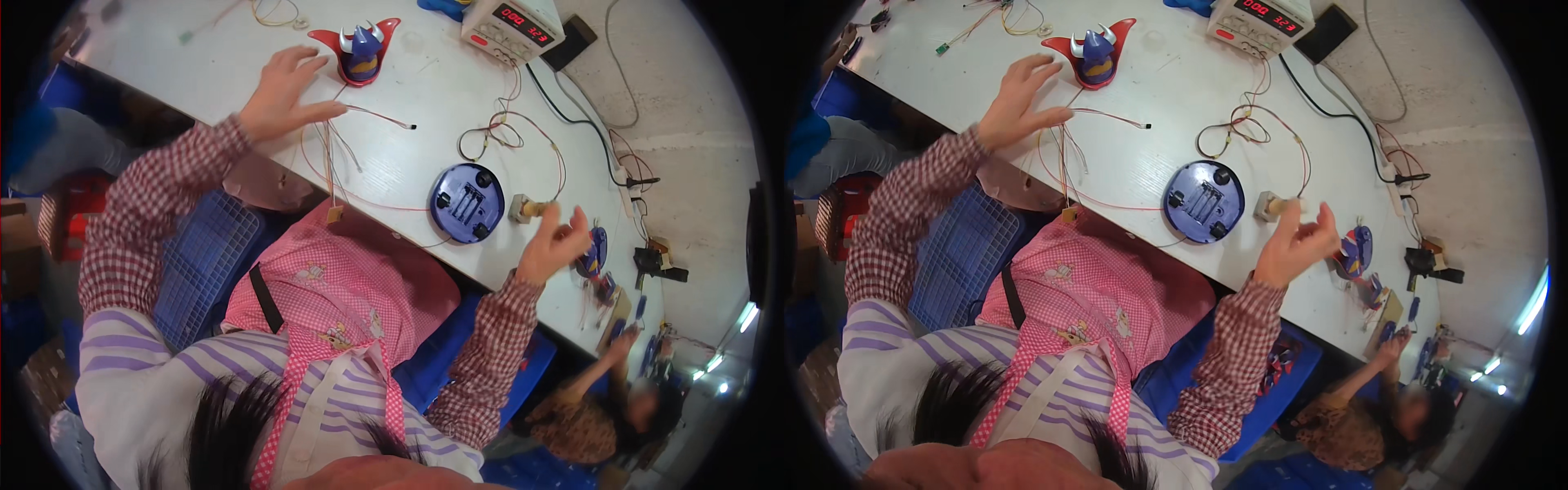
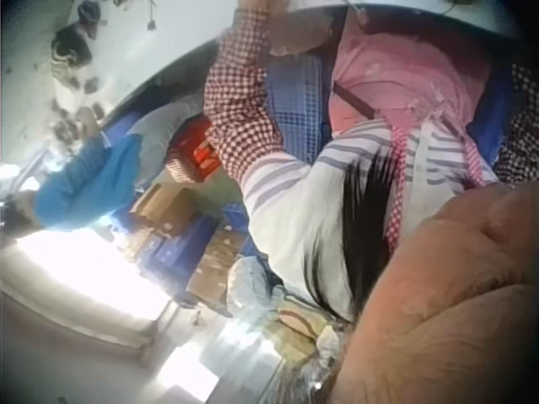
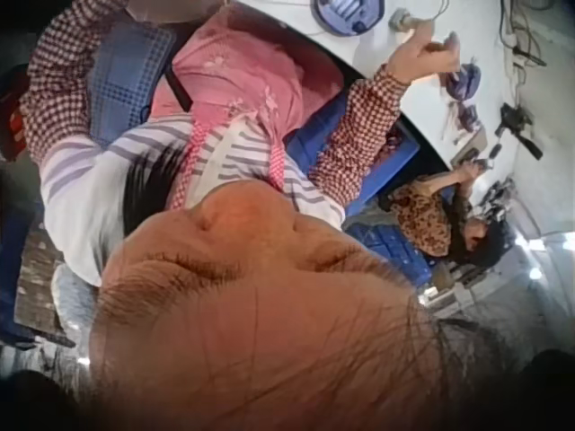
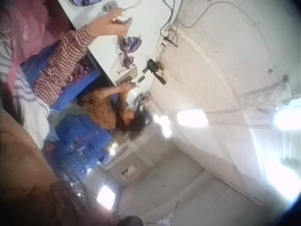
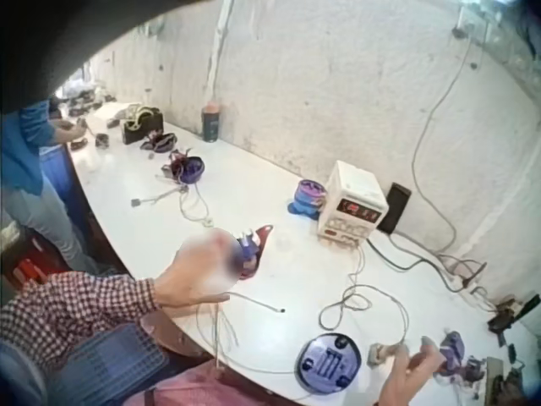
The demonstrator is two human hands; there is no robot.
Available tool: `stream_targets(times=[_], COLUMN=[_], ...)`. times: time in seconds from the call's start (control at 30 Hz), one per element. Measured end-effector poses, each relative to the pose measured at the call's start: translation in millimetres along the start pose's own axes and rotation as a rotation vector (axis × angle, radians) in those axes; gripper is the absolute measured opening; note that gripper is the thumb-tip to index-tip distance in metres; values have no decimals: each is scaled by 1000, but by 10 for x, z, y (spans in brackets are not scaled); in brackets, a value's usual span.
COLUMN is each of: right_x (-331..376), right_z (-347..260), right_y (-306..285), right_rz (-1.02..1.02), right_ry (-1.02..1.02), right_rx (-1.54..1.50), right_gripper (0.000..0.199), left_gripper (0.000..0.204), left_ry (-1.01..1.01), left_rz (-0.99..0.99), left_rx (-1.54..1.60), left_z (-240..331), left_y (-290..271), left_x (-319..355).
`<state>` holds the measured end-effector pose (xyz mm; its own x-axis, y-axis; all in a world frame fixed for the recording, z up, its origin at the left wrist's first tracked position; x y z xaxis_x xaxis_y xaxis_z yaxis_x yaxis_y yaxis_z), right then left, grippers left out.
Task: Assembling small electronic toy components at a factory workbench.
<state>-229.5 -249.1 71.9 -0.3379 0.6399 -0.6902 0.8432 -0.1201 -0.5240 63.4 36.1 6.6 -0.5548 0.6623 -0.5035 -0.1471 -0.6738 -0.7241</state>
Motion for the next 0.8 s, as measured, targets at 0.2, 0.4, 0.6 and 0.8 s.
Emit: stream_targets(times=[0.2,0.4,0.6,0.8], right_x=[643,1076,1171,755], right_z=[-1860,-2342,-2299,-2078], right_y=[831,1918,2285,1672], right_rz=[-734,-811,-863,-705], right_ry=[-329,-522,-457,-312], right_rx=[-424,10,170,-242], right_gripper=[20,31,29,27], left_gripper=[92,75,56,38], left_ry=[-123,-136,-284,-426], left_rz=[-130,-42,-71,-58], left_rx=[3,197,508,1335], left_z=[-459,-470,-749,-246], left_y=[471,671,669,476], left_x=[-526,-842,-746,-650])
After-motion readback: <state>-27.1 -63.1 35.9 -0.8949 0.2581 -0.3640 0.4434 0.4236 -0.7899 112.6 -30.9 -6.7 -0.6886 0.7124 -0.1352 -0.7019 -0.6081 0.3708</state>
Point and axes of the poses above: each hand's wrist, its own x-axis away from the middle knuckle, its own y-axis out of the palm, z = x × y, the point moved 10 cm from there along -x, towards the middle knuckle, and after that the axes turned 12 degrees about x, right-handed, at the moved point
